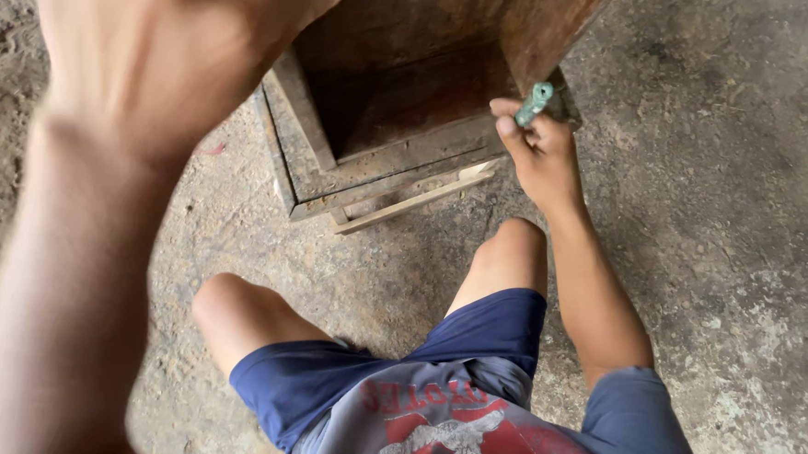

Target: The person sands the interior and exterior surfaces of a wooden drawer by hand using a piece of sandpaper.

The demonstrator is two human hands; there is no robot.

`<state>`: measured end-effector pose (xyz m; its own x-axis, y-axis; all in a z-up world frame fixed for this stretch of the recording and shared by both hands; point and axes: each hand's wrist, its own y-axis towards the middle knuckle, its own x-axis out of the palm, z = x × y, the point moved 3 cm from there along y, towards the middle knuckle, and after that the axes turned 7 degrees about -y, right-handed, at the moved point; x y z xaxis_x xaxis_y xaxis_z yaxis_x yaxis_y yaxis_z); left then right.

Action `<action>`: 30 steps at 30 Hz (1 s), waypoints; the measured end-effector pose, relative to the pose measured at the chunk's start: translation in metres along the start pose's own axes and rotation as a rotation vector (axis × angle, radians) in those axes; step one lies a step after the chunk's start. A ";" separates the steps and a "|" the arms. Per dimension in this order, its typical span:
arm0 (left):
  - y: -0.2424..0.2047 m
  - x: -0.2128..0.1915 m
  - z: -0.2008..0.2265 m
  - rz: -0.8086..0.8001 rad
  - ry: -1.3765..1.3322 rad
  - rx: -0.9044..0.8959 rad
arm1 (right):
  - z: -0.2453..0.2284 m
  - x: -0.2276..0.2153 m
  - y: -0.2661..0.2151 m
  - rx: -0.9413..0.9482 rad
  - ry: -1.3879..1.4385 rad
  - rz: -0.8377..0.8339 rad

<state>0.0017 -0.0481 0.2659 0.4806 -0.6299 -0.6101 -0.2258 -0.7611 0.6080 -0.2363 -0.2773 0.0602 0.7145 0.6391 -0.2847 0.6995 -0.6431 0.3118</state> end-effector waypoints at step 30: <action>-0.150 0.172 0.142 -0.217 -0.847 -1.055 | 0.109 0.066 0.107 0.080 -0.889 0.078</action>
<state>-0.0023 -0.0643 -0.0027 -0.3233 -0.7053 -0.6309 0.7168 -0.6178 0.3234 -0.1128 -0.3496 -0.0242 0.4850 0.0508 -0.8731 0.6237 -0.7199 0.3046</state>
